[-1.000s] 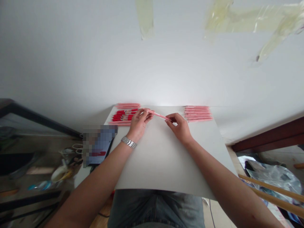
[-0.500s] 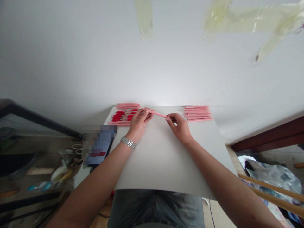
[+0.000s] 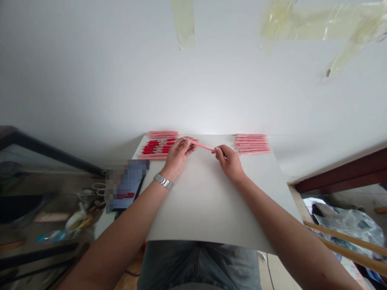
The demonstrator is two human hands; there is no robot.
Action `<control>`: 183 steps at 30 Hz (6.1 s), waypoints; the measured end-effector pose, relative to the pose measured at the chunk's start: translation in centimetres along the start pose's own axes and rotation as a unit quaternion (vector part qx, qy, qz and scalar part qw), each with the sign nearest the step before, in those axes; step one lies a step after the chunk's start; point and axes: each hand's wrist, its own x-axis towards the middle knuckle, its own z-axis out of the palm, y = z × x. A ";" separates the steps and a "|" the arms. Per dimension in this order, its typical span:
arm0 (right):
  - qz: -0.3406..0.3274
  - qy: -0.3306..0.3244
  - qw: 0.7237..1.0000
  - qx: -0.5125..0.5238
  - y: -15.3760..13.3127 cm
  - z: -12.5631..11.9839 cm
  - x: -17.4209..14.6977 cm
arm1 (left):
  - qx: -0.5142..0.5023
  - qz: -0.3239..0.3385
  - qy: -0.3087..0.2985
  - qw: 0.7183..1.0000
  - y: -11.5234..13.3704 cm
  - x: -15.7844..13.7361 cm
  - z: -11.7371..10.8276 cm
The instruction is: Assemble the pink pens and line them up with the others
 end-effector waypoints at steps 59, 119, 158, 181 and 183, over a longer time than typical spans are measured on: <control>0.053 0.033 0.971 0.229 0.2 0.0 0.2 | 0.136 -0.122 -0.222 0.958 1.2 -1.4 0.3; 0.048 0.001 0.970 0.238 0.1 0.7 0.4 | 0.172 -0.133 -0.231 0.948 -0.2 -1.3 0.6; 0.044 -0.016 0.968 0.247 0.1 0.7 0.2 | 0.172 -0.121 -0.224 0.952 -0.2 -1.4 0.5; 0.064 0.005 0.962 0.266 -0.3 0.6 0.1 | 0.166 -0.104 -0.226 0.954 0.0 -1.4 0.6; 0.063 0.005 0.963 0.262 -0.3 0.6 0.1 | 0.163 -0.097 -0.225 0.956 0.2 -1.5 0.7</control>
